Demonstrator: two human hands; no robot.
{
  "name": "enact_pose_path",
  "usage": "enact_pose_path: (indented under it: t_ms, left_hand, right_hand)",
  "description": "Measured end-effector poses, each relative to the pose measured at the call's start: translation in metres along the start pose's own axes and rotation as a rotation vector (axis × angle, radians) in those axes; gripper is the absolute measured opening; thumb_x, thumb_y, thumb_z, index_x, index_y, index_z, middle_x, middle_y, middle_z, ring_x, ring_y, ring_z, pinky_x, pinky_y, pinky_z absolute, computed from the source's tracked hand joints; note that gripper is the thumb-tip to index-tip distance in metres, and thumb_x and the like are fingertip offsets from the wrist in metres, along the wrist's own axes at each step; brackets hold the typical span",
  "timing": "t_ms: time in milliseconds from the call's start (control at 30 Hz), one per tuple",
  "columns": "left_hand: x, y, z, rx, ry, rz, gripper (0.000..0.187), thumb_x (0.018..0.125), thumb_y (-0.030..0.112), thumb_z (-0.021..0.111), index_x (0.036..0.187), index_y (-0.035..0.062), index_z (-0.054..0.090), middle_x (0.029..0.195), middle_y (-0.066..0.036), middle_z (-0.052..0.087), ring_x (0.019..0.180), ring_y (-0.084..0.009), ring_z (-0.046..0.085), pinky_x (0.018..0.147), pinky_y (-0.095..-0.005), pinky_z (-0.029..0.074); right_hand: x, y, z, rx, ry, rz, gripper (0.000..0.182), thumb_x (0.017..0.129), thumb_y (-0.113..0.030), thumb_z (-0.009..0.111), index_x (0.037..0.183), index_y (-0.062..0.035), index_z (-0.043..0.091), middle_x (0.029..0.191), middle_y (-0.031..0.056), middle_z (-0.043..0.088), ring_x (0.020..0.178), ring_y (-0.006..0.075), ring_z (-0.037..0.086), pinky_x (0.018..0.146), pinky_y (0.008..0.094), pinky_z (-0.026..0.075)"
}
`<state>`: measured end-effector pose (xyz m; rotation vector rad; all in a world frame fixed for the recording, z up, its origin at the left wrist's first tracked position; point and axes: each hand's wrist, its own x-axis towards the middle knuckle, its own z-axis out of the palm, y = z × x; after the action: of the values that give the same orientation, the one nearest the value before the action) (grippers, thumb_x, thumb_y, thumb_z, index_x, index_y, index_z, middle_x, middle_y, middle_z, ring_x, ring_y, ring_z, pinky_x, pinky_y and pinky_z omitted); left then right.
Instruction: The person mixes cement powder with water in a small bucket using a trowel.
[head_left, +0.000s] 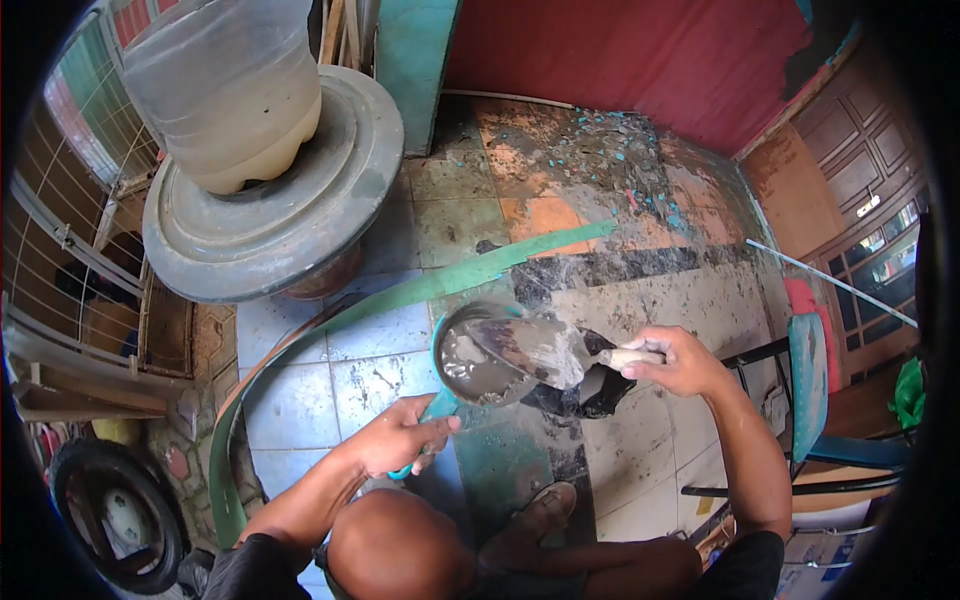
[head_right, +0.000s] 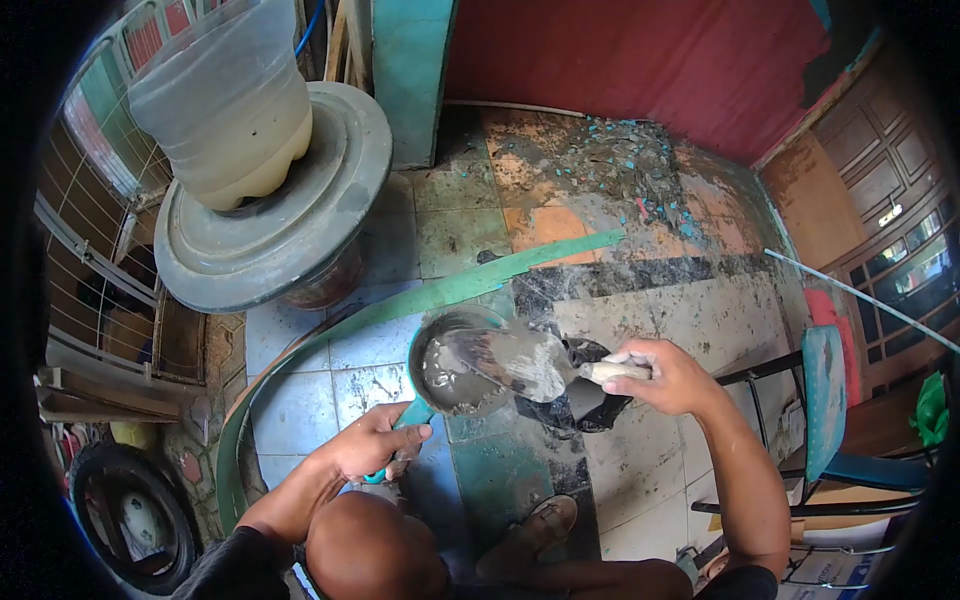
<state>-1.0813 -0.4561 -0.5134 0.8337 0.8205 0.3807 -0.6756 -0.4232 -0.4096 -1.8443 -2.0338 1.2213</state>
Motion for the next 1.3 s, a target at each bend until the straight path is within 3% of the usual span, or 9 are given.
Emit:
enact_pose_path:
  t_ms: [400,500,600,700,733,833,933,1033,1300]
  left_hand:
    - [0.001,-0.015,-0.025,0.084,0.102,-0.010,0.022,0.104,0.022,0.062,0.092,0.0075,0.053,0.066,0.002,0.050,0.049,-0.0076,0.047,0.047,-0.0269,0.040]
    - [0.003,-0.017,-0.024,0.094,0.121,-0.003,0.021,0.104,0.023,0.062,0.093,0.0073,0.053,0.066,0.003,0.050,0.049,-0.0076,0.048,0.047,-0.0267,0.040]
    - [0.009,-0.013,-0.019,0.098,0.126,0.011,0.022,0.105,0.024,0.062,0.094,0.0067,0.053,0.066,0.002,0.050,0.049,-0.0076,0.048,0.047,-0.0266,0.041]
    - [0.015,-0.013,-0.015,0.101,0.112,0.021,0.022,0.105,0.024,0.062,0.095,0.0063,0.053,0.066,0.002,0.051,0.050,-0.0078,0.049,0.048,-0.0266,0.042]
    - [0.017,-0.014,-0.015,0.104,0.106,0.024,0.022,0.105,0.024,0.061,0.095,0.0062,0.053,0.066,0.002,0.051,0.050,-0.0079,0.049,0.048,-0.0267,0.042]
    - [0.023,-0.018,-0.013,0.146,0.108,0.012,0.023,0.105,0.024,0.061,0.096,0.0050,0.053,0.066,0.002,0.051,0.050,-0.0084,0.049,0.048,-0.0271,0.042]
    - [0.025,-0.022,-0.010,0.204,0.108,0.005,0.023,0.105,0.024,0.062,0.097,0.0037,0.054,0.066,0.000,0.053,0.051,-0.0094,0.050,0.049,-0.0282,0.043]
    - [0.032,-0.044,-0.014,0.203,0.110,-0.007,0.024,0.104,0.025,0.062,0.098,0.0028,0.055,0.067,-0.001,0.054,0.052,-0.0108,0.052,0.051,-0.0293,0.044]
    - [0.041,-0.094,-0.027,0.194,0.189,-0.056,0.028,0.104,0.028,0.064,0.096,0.0023,0.056,0.068,-0.003,0.056,0.054,-0.0126,0.054,0.052,-0.0317,0.046]
  right_hand:
    - [-0.063,0.064,0.000,0.007,0.114,0.231,0.030,0.092,-0.021,0.078,0.110,0.0011,0.070,0.082,0.0045,0.070,0.074,0.0099,0.060,0.069,0.0283,0.050]
    - [-0.071,0.062,0.007,0.335,0.227,0.337,0.029,0.095,-0.019,0.074,0.114,0.0029,0.068,0.078,0.0044,0.069,0.070,0.0078,0.057,0.065,0.0254,0.047]
    - [-0.063,0.049,0.023,0.537,0.306,0.258,0.028,0.097,-0.017,0.070,0.116,0.0038,0.065,0.081,0.0052,0.069,0.068,0.0070,0.057,0.062,0.0244,0.047]
    - [-0.047,0.018,0.039,0.236,0.455,0.097,0.028,0.097,-0.017,0.070,0.115,0.0031,0.065,0.086,0.0074,0.069,0.072,0.0085,0.060,0.064,0.0296,0.050]
    - [-0.040,0.011,0.042,-0.008,0.508,-0.047,0.029,0.095,-0.018,0.072,0.116,0.0009,0.065,0.092,0.0109,0.070,0.076,0.0166,0.066,0.066,0.0355,0.053]
    - [-0.023,-0.025,0.027,-0.485,0.569,-0.368,0.034,0.090,-0.020,0.076,0.118,-0.0034,0.066,0.098,0.0127,0.069,0.080,0.0266,0.069,0.068,0.0397,0.054]
    - [-0.016,-0.059,0.011,-0.903,0.505,-0.347,0.036,0.085,-0.021,0.078,0.117,-0.0098,0.069,0.108,0.0131,0.067,0.084,0.0325,0.070,0.069,0.0406,0.055]
    - [0.002,-0.069,0.006,-1.008,0.336,-0.343,0.035,0.084,-0.028,0.079,0.115,-0.0165,0.070,0.116,0.0123,0.065,0.088,0.0317,0.071,0.071,0.0413,0.057]
    - [0.058,-0.071,0.044,-1.180,0.212,-0.490,0.028,0.088,-0.017,0.064,0.115,-0.0183,0.071,0.113,0.0105,0.067,0.088,0.0249,0.073,0.067,0.0394,0.060]
